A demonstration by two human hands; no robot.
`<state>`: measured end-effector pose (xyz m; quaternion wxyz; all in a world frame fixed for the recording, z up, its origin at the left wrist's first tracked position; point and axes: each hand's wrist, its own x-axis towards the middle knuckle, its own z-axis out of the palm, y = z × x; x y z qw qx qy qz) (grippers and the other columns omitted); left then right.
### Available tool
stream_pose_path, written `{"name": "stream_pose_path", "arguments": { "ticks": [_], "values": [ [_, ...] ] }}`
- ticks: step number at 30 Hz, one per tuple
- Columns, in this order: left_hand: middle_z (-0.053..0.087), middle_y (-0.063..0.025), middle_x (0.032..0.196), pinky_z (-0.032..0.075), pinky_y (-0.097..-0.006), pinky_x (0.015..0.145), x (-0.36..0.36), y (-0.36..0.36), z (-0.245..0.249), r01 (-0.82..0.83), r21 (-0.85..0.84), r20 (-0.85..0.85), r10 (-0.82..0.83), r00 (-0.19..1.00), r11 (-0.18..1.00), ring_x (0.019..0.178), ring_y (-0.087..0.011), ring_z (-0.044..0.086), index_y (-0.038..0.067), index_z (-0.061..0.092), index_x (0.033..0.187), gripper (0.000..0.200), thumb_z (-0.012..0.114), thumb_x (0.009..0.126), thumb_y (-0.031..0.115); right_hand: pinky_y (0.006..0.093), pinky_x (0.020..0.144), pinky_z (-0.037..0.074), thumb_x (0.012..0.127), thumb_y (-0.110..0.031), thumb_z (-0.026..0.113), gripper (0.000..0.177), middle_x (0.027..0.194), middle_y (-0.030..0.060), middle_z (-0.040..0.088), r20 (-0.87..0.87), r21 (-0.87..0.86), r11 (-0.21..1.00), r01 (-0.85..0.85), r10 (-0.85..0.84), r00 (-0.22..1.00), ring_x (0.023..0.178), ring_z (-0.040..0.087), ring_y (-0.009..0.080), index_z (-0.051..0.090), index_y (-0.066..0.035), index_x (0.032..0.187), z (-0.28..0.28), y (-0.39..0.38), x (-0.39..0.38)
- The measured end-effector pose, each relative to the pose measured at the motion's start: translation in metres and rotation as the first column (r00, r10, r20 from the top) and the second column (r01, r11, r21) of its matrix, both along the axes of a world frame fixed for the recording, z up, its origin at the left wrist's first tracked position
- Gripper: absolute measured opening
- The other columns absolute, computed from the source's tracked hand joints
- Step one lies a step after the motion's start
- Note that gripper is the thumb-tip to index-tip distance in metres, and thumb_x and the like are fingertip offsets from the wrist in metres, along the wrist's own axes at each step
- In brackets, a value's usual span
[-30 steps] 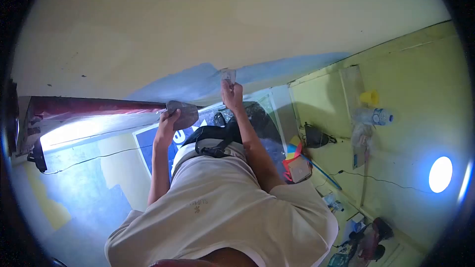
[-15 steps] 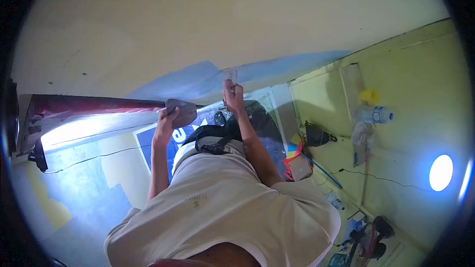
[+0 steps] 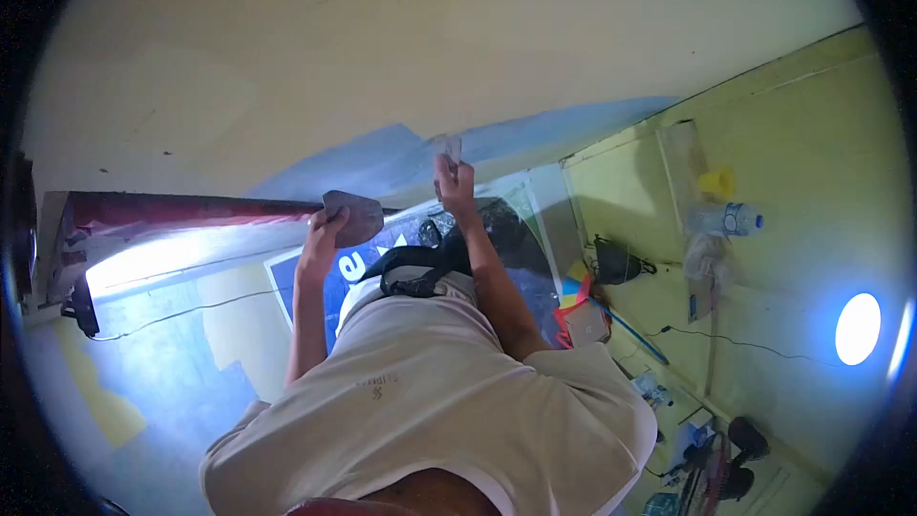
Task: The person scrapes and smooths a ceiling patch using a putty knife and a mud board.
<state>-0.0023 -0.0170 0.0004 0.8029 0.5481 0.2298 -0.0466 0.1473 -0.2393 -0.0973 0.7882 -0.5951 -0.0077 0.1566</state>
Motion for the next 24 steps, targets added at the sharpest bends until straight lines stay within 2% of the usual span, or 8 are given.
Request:
{"name": "stream_pose_path", "arguments": {
  "ticks": [1,4,10,11,14,17,20,24],
  "values": [
    [0.067,-0.0049,0.098,0.048,-0.0294,0.083,0.005,0.001,0.004,0.002,0.009,0.033,-0.003,0.999,1.000,0.090,-0.0131,0.061,-0.002,0.065,0.103,0.021,0.062,0.093,0.017,0.0244,0.036,0.029,0.099,-0.031,0.057,0.039,0.048,-0.0061,0.042,-0.028,-0.085,0.994,0.075,-0.078,0.997,0.038,0.041,0.0037,0.050,-0.010,0.067,-0.005,0.005,-0.002],
    [0.068,-0.0048,0.096,0.048,-0.0290,0.081,0.011,0.006,-0.003,-0.038,0.061,-0.002,0.038,0.999,0.997,0.087,-0.0125,0.062,-0.003,0.066,0.101,0.021,0.062,0.093,0.016,0.0255,0.034,0.032,0.100,-0.031,0.053,0.039,0.048,-0.0014,0.043,0.102,-0.059,0.998,-0.009,0.015,0.995,0.035,0.042,0.0089,0.047,-0.009,0.068,0.007,0.000,-0.004],
    [0.067,-0.0040,0.096,0.048,-0.0298,0.081,0.008,-0.001,0.004,0.000,0.023,-0.022,0.001,1.000,1.000,0.086,-0.0132,0.061,-0.003,0.065,0.105,0.023,0.061,0.093,0.016,0.0249,0.035,0.029,0.100,-0.029,0.055,0.038,0.047,-0.0042,0.043,0.047,-0.035,0.999,0.011,-0.009,0.999,0.037,0.040,0.0060,0.049,-0.009,0.068,0.004,0.000,-0.007],
    [0.068,-0.0063,0.101,0.051,-0.0325,0.085,0.007,0.004,-0.010,0.008,0.077,-0.015,-0.007,1.000,0.997,0.093,-0.0160,0.064,-0.001,0.065,0.108,0.025,0.064,0.093,0.018,0.0245,0.036,0.028,0.099,-0.029,0.056,0.036,0.048,-0.0056,0.043,0.035,-0.019,1.000,0.011,-0.010,0.999,0.038,0.040,0.0046,0.051,-0.009,0.069,0.009,0.000,-0.006],
    [0.068,-0.0056,0.101,0.051,-0.0320,0.084,0.006,0.007,-0.019,0.024,0.022,0.002,-0.024,1.000,0.999,0.094,-0.0154,0.064,-0.001,0.065,0.108,0.025,0.064,0.093,0.019,0.0243,0.037,0.029,0.099,-0.029,0.056,0.036,0.049,-0.0056,0.044,0.026,0.022,1.000,-0.021,0.021,0.999,0.040,0.041,0.0044,0.051,-0.009,0.069,-0.003,-0.003,-0.005],
    [0.067,-0.0055,0.101,0.051,-0.0313,0.084,0.004,0.007,-0.019,0.030,0.075,0.009,-0.031,0.999,0.997,0.094,-0.0151,0.064,-0.001,0.064,0.108,0.024,0.063,0.093,0.018,0.0255,0.034,0.032,0.100,-0.031,0.054,0.038,0.048,-0.0014,0.043,0.041,-0.099,0.995,-0.023,0.027,0.999,0.035,0.041,0.0085,0.047,-0.009,0.069,0.004,-0.004,-0.002],
    [0.067,-0.0061,0.103,0.050,-0.0315,0.086,0.009,0.008,-0.022,0.028,0.064,0.003,-0.028,1.000,0.998,0.095,-0.0156,0.063,-0.001,0.064,0.109,0.025,0.063,0.093,0.018,0.0255,0.034,0.032,0.100,-0.030,0.054,0.038,0.048,-0.0015,0.043,0.054,0.003,1.000,-0.003,0.002,0.999,0.035,0.041,0.0081,0.048,-0.009,0.069,-0.003,-0.001,-0.006],
    [0.067,-0.0068,0.103,0.049,-0.0322,0.087,0.009,0.011,-0.028,0.056,0.107,-0.014,-0.055,0.998,0.993,0.095,-0.0161,0.063,-0.002,0.063,0.110,0.026,0.063,0.093,0.017,0.0257,0.034,0.032,0.100,-0.027,0.054,0.037,0.047,-0.0020,0.041,-0.037,-0.087,0.996,0.006,-0.009,0.999,0.035,0.040,0.0085,0.048,-0.008,0.069,-0.006,-0.006,-0.005]
  ]
}}
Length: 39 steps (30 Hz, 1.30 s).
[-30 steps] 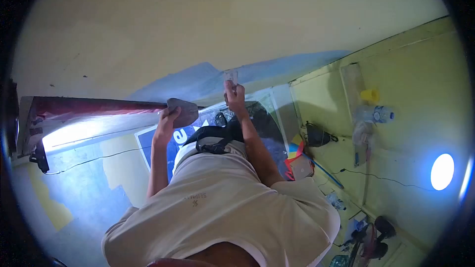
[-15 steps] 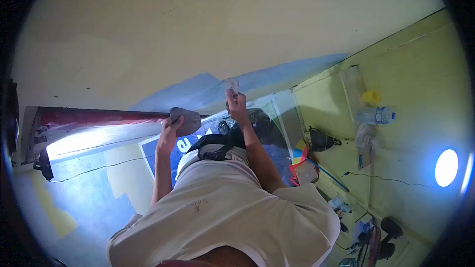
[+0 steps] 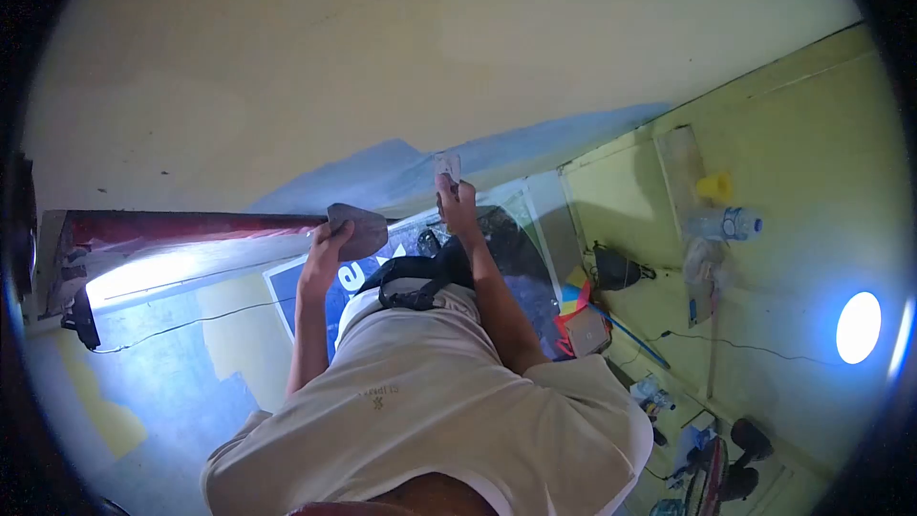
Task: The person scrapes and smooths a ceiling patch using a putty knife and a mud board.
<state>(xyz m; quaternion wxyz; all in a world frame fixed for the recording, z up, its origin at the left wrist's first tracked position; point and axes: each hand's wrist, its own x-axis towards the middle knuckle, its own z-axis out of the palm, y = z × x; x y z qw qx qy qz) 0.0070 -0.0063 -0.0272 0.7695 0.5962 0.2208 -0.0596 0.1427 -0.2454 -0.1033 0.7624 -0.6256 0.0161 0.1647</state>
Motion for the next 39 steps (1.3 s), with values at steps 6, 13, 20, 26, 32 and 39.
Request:
{"name": "stream_pose_path", "arguments": {
  "ticks": [6,13,20,26,32,39],
  "values": [
    [0.066,-0.0068,0.105,0.049,-0.0330,0.087,-0.003,0.000,0.002,-0.023,-0.027,-0.027,0.023,0.999,0.999,0.097,-0.0175,0.063,-0.002,0.062,0.113,0.030,0.064,0.092,0.019,0.0260,0.034,0.033,0.099,-0.029,0.056,0.037,0.046,-0.0020,0.042,0.032,-0.009,1.000,0.000,0.000,1.000,0.035,0.041,0.0085,0.050,-0.008,0.070,-0.003,0.000,-0.005],
    [0.068,-0.0057,0.101,0.047,-0.0309,0.089,0.003,0.000,-0.003,-0.010,0.010,-0.024,0.010,1.000,1.000,0.096,-0.0149,0.062,-0.002,0.065,0.108,0.027,0.063,0.092,0.020,0.0262,0.033,0.032,0.098,-0.033,0.057,0.045,0.046,-0.0012,0.043,-0.055,0.005,0.999,0.035,-0.035,0.998,0.035,0.042,0.0091,0.043,-0.010,0.063,0.002,0.002,0.002],
    [0.067,-0.0061,0.096,0.048,-0.0316,0.082,0.008,-0.008,0.018,-0.047,-0.048,-0.045,0.045,0.998,0.998,0.088,-0.0154,0.062,-0.003,0.065,0.102,0.026,0.065,0.092,0.020,0.0267,0.032,0.031,0.099,-0.030,0.055,0.044,0.044,-0.0012,0.041,-0.033,0.003,0.999,0.038,-0.038,0.999,0.033,0.040,0.0095,0.045,-0.009,0.062,-0.001,0.006,0.000],
    [0.065,-0.0033,0.093,0.047,-0.0309,0.079,0.005,-0.005,0.007,-0.047,-0.032,-0.057,0.046,0.997,0.998,0.086,-0.0141,0.058,-0.002,0.065,0.101,0.024,0.065,0.091,0.021,0.0250,0.034,0.032,0.098,-0.031,0.058,0.038,0.047,-0.0028,0.044,0.016,0.031,1.000,-0.001,0.001,1.000,0.036,0.043,0.0072,0.049,-0.010,0.067,0.006,0.009,-0.005],
    [0.061,-0.0010,0.088,0.043,-0.0294,0.077,0.004,-0.001,0.005,-0.020,0.062,-0.070,0.025,0.997,0.998,0.084,-0.0120,0.052,-0.003,0.065,0.095,0.024,0.067,0.089,0.021,0.0248,0.035,0.032,0.098,-0.031,0.057,0.039,0.046,-0.0031,0.043,-0.004,0.139,0.990,-0.003,0.004,1.000,0.036,0.043,0.0069,0.049,-0.010,0.066,0.010,0.015,-0.002],
    [0.062,-0.0002,0.089,0.044,-0.0299,0.078,0.011,-0.006,0.032,-0.042,0.071,-0.084,0.048,0.995,0.997,0.085,-0.0116,0.054,-0.001,0.066,0.098,0.022,0.065,0.090,0.020,0.0248,0.035,0.031,0.098,-0.031,0.058,0.038,0.048,-0.0040,0.044,0.150,0.139,0.990,-0.034,0.012,0.989,0.037,0.042,0.0063,0.051,-0.010,0.067,0.020,0.018,0.005]
  ]
}}
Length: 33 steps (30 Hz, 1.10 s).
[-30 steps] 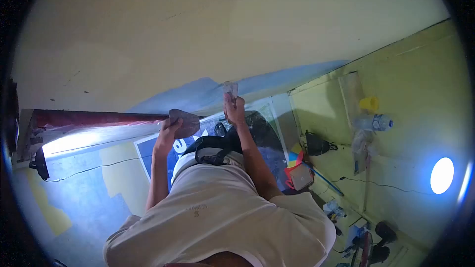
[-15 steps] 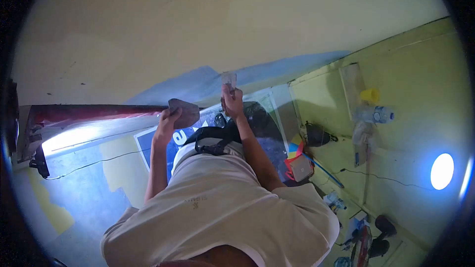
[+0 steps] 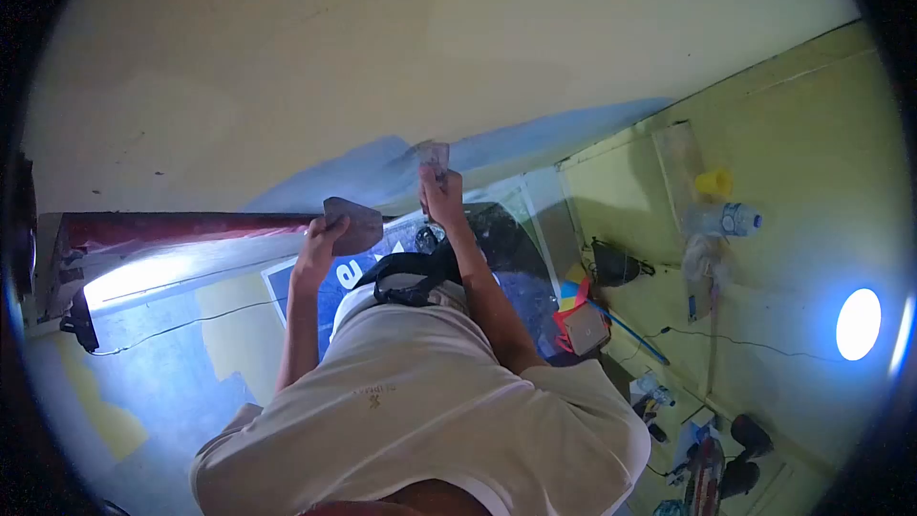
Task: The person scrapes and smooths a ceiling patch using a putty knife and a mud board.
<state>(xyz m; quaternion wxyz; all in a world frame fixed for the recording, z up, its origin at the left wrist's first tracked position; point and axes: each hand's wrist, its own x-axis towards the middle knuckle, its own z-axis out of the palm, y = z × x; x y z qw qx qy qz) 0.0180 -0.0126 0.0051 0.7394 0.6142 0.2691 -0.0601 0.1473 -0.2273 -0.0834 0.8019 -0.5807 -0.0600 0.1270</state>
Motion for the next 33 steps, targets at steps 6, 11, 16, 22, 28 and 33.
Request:
{"name": "stream_pose_path", "arguments": {
  "ticks": [6,11,16,22,28,33],
  "values": [
    [0.063,-0.0003,0.090,0.044,-0.0284,0.078,-0.003,0.004,-0.019,0.041,-0.039,0.045,-0.039,0.998,0.998,0.086,-0.0106,0.055,-0.001,0.065,0.096,0.020,0.064,0.091,0.019,0.0249,0.035,0.030,0.097,-0.032,0.059,0.039,0.049,-0.0043,0.045,-0.132,-0.101,0.995,0.016,-0.030,0.991,0.037,0.043,0.0063,0.051,-0.009,0.067,-0.003,-0.003,-0.009],
    [0.066,-0.0060,0.101,0.047,-0.0308,0.083,-0.008,0.004,-0.025,0.077,-0.065,0.073,-0.072,0.995,0.995,0.093,-0.0154,0.061,-0.003,0.063,0.107,0.028,0.066,0.091,0.020,0.0248,0.033,0.033,0.099,-0.034,0.056,0.041,0.047,-0.0018,0.043,-0.048,-0.135,0.987,0.084,-0.091,0.995,0.034,0.042,0.0088,0.048,-0.010,0.067,-0.016,-0.008,-0.010],
    [0.065,-0.0057,0.102,0.046,-0.0318,0.086,-0.011,0.004,-0.025,0.056,-0.078,0.017,-0.054,0.998,0.995,0.094,-0.0155,0.060,-0.002,0.063,0.109,0.029,0.066,0.090,0.020,0.0254,0.034,0.033,0.099,-0.033,0.055,0.040,0.048,-0.0019,0.043,-0.106,-0.079,0.997,0.024,-0.032,0.994,0.036,0.042,0.0083,0.049,-0.010,0.068,-0.014,-0.009,-0.008],
    [0.066,-0.0055,0.102,0.047,-0.0317,0.087,-0.012,0.007,-0.026,0.059,-0.099,0.012,-0.058,0.998,0.993,0.096,-0.0156,0.060,-0.002,0.064,0.109,0.029,0.067,0.090,0.020,0.0260,0.034,0.033,0.099,-0.034,0.056,0.040,0.047,-0.0010,0.043,-0.079,-0.130,0.991,0.032,-0.042,0.996,0.035,0.042,0.0090,0.049,-0.009,0.068,-0.017,-0.009,-0.005],
    [0.066,-0.0058,0.102,0.047,-0.0315,0.086,-0.005,0.009,-0.026,0.059,-0.052,0.061,-0.055,0.997,0.997,0.094,-0.0157,0.061,-0.002,0.064,0.108,0.028,0.066,0.091,0.019,0.0261,0.034,0.034,0.099,-0.032,0.055,0.039,0.047,-0.0015,0.043,-0.056,-0.139,0.990,0.032,-0.040,0.998,0.035,0.042,0.0090,0.049,-0.009,0.069,-0.003,-0.009,-0.006],
    [0.067,-0.0058,0.102,0.048,-0.0317,0.085,-0.018,0.018,-0.071,0.025,0.053,0.067,-0.029,0.997,0.998,0.094,-0.0158,0.062,-0.003,0.064,0.109,0.028,0.065,0.091,0.019,0.0252,0.034,0.031,0.099,-0.029,0.056,0.035,0.048,-0.0028,0.043,-0.096,-0.163,0.985,0.049,-0.065,0.993,0.036,0.041,0.0075,0.051,-0.008,0.072,-0.011,-0.011,-0.006]
  ]
}}
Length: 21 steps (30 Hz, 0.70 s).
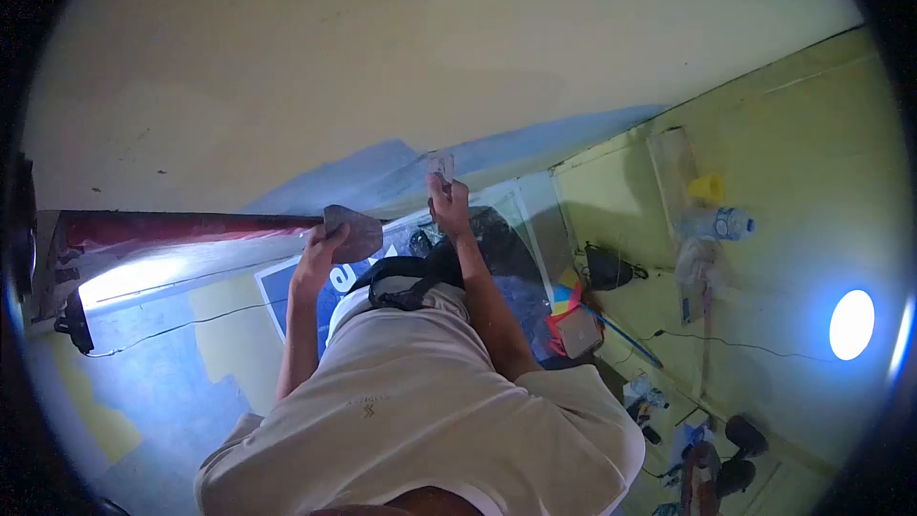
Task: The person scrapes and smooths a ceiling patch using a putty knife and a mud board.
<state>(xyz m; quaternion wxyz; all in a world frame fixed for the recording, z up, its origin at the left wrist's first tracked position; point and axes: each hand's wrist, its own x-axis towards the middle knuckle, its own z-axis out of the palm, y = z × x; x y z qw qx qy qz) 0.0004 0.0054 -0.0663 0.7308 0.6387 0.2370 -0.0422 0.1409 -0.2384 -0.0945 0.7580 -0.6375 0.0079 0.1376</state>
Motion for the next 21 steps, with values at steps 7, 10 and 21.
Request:
{"name": "stream_pose_path", "arguments": {
  "ticks": [7,10,21],
  "values": [
    [0.063,-0.0015,0.091,0.043,-0.0296,0.081,0.006,-0.008,0.032,0.012,-0.040,-0.100,-0.016,0.995,0.999,0.087,-0.0125,0.054,-0.002,0.065,0.098,0.025,0.066,0.090,0.023,0.0249,0.035,0.030,0.098,-0.031,0.057,0.038,0.047,-0.0045,0.042,0.013,-0.006,1.000,0.006,-0.006,1.000,0.037,0.040,0.0062,0.050,-0.009,0.068,0.000,0.000,0.000],
    [0.063,-0.0029,0.092,0.044,-0.0298,0.078,0.011,-0.016,0.053,0.024,-0.113,-0.029,-0.027,0.999,0.993,0.085,-0.0124,0.055,-0.002,0.065,0.097,0.024,0.065,0.091,0.021,0.0249,0.036,0.029,0.098,-0.032,0.058,0.038,0.047,-0.0050,0.043,0.013,0.051,0.999,-0.017,0.017,1.000,0.038,0.041,0.0056,0.051,-0.009,0.068,0.008,0.002,-0.007],
    [0.064,-0.0030,0.097,0.044,-0.0302,0.084,0.010,-0.022,0.056,0.028,-0.126,-0.029,-0.031,0.999,0.992,0.090,-0.0128,0.057,-0.001,0.064,0.105,0.025,0.061,0.093,0.021,0.0258,0.033,0.032,0.099,-0.035,0.056,0.042,0.046,-0.0008,0.044,0.017,0.015,0.999,-0.040,0.039,0.999,0.034,0.041,0.0086,0.050,-0.008,0.066,-0.006,0.000,-0.001]
  ]
}}
